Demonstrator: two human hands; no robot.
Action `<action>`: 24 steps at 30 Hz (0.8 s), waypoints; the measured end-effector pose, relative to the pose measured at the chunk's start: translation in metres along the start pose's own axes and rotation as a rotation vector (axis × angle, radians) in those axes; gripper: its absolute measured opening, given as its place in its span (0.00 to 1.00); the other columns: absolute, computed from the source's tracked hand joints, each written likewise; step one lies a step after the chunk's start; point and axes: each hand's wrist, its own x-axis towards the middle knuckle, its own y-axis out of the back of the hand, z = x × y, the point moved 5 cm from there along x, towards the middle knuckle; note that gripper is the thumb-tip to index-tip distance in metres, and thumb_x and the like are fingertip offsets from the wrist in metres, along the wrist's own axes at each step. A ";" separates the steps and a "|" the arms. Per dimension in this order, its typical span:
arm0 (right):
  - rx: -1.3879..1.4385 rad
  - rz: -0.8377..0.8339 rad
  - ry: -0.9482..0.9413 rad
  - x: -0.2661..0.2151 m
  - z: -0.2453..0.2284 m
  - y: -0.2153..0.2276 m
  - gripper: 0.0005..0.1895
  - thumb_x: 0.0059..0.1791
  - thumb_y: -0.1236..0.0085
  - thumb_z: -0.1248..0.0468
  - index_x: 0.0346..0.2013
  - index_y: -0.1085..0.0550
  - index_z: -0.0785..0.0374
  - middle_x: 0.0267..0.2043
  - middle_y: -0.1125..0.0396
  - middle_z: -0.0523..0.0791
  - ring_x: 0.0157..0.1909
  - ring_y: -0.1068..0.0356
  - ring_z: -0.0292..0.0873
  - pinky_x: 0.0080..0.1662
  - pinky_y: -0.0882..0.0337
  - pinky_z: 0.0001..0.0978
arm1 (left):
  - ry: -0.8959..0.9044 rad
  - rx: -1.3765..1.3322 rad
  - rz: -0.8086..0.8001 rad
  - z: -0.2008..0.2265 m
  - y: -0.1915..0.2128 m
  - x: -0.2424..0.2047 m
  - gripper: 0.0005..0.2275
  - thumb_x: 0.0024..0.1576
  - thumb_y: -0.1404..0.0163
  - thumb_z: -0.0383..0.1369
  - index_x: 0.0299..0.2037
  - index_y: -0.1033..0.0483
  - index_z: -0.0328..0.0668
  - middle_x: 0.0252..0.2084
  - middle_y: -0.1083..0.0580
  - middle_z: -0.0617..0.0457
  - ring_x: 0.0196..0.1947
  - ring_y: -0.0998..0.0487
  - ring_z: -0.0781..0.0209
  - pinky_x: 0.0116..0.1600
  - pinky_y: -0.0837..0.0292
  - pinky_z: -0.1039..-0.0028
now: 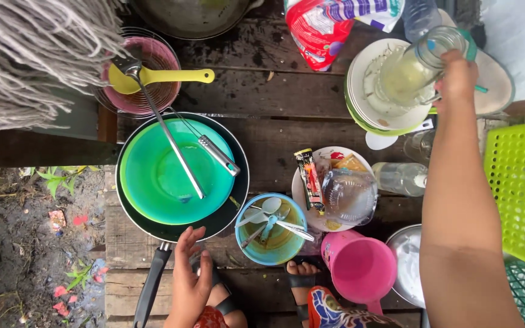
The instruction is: The recorder is organizing and clearing a collection of dirty dishes, bowls, and utensils on a wooden outdoor surface.
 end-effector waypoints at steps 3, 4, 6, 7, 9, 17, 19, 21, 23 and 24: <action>0.249 0.063 -0.080 -0.028 0.014 -0.011 0.26 0.45 0.42 0.48 0.52 0.33 0.57 0.37 0.36 0.41 0.33 0.38 0.39 0.34 0.39 0.37 | -0.092 0.018 -0.003 0.008 0.003 0.008 0.27 0.59 0.53 0.21 0.70 0.44 0.37 0.64 0.29 0.40 0.62 0.27 0.52 0.62 0.32 0.65; 0.252 0.055 -0.074 -0.037 0.022 -0.017 0.26 0.45 0.42 0.48 0.52 0.33 0.57 0.37 0.36 0.41 0.33 0.38 0.39 0.34 0.39 0.37 | -0.094 0.018 0.007 0.011 0.007 0.014 0.27 0.59 0.53 0.21 0.70 0.44 0.37 0.64 0.29 0.40 0.62 0.27 0.52 0.62 0.32 0.65; 0.596 0.166 0.295 -0.063 0.032 -0.021 0.19 0.52 0.41 0.59 0.53 0.36 0.58 0.42 0.34 0.42 0.40 0.35 0.33 0.37 0.37 0.27 | -0.044 0.104 -0.005 0.013 0.019 0.020 0.26 0.59 0.52 0.22 0.69 0.43 0.38 0.61 0.27 0.43 0.59 0.25 0.54 0.61 0.31 0.66; 0.599 0.153 0.286 -0.080 0.027 -0.031 0.19 0.52 0.41 0.59 0.53 0.36 0.58 0.42 0.34 0.42 0.40 0.35 0.33 0.37 0.37 0.27 | -0.036 0.113 0.005 0.015 0.025 0.026 0.26 0.59 0.52 0.22 0.69 0.43 0.38 0.61 0.27 0.43 0.59 0.25 0.54 0.61 0.31 0.66; 0.716 0.010 0.471 -0.121 0.014 -0.041 0.17 0.58 0.43 0.66 0.60 0.36 0.57 0.44 0.36 0.43 0.40 0.42 0.35 0.40 0.40 0.27 | -0.116 0.170 0.024 0.024 0.036 0.031 0.27 0.59 0.52 0.22 0.69 0.44 0.36 0.61 0.27 0.41 0.60 0.26 0.52 0.64 0.34 0.64; 0.537 -0.352 0.041 -0.187 -0.030 -0.195 0.15 0.48 0.42 0.56 0.47 0.30 0.52 0.40 0.31 0.40 0.26 0.35 0.32 0.26 0.38 0.24 | -0.139 0.165 0.030 0.029 0.020 0.029 0.26 0.59 0.51 0.22 0.69 0.44 0.36 0.62 0.27 0.42 0.61 0.26 0.49 0.63 0.33 0.64; 0.502 -0.404 -0.005 -0.201 -0.032 -0.235 0.16 0.45 0.41 0.53 0.45 0.30 0.52 0.39 0.30 0.39 0.24 0.33 0.33 0.25 0.35 0.25 | -0.149 0.169 0.036 0.027 0.020 0.029 0.27 0.59 0.51 0.22 0.69 0.44 0.36 0.62 0.27 0.42 0.62 0.26 0.50 0.63 0.32 0.64; 0.477 -0.501 0.123 -0.216 -0.037 -0.261 0.22 0.45 0.33 0.52 0.48 0.28 0.58 0.38 0.30 0.43 0.29 0.34 0.36 0.31 0.34 0.30 | -0.080 0.114 0.003 0.020 0.019 0.026 0.26 0.59 0.51 0.22 0.69 0.43 0.36 0.61 0.26 0.42 0.61 0.25 0.50 0.63 0.31 0.64; 0.244 -0.504 0.248 -0.243 -0.079 -0.252 0.25 0.45 0.33 0.47 0.47 0.27 0.59 0.34 0.28 0.44 0.30 0.30 0.37 0.33 0.31 0.30 | -0.085 0.146 0.007 0.017 0.026 0.026 0.26 0.59 0.51 0.22 0.69 0.43 0.36 0.61 0.26 0.42 0.61 0.25 0.50 0.64 0.32 0.64; 0.011 -0.502 0.376 -0.258 -0.101 -0.248 0.29 0.44 0.33 0.41 0.46 0.26 0.59 0.30 0.26 0.44 0.32 0.25 0.39 0.36 0.29 0.31 | -0.094 0.176 0.013 0.015 0.029 0.025 0.26 0.59 0.51 0.23 0.68 0.43 0.35 0.61 0.26 0.42 0.61 0.25 0.51 0.64 0.32 0.65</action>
